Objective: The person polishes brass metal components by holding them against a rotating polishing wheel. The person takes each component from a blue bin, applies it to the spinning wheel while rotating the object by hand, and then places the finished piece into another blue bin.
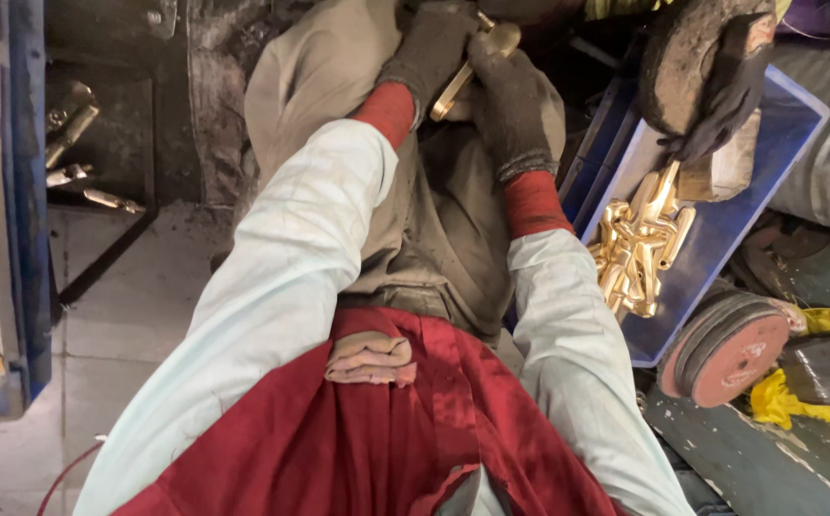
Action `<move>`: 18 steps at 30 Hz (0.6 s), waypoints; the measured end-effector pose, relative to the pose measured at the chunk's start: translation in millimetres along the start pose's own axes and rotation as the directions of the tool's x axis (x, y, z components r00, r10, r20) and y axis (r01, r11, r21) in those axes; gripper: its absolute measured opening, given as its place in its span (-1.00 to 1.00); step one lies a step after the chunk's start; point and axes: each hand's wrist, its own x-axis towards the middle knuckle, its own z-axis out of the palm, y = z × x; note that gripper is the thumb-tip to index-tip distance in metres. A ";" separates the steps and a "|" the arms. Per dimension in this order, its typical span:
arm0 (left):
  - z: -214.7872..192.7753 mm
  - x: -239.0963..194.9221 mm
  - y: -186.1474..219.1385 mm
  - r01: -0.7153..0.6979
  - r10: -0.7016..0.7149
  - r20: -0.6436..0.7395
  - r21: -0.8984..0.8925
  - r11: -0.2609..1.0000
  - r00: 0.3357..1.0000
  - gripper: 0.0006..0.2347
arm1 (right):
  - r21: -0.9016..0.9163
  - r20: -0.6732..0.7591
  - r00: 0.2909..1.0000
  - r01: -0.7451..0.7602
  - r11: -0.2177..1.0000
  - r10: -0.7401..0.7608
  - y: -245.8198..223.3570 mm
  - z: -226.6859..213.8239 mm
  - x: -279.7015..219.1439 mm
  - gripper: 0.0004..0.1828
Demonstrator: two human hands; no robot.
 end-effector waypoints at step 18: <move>-24.3 -4.2 -24.4 0.234 -0.212 0.209 -0.084 0.969 0.955 -0.80 | 0.868 0.496 0.793 -0.449 -0.213 0.353 24.4 94.1 24.1 -0.49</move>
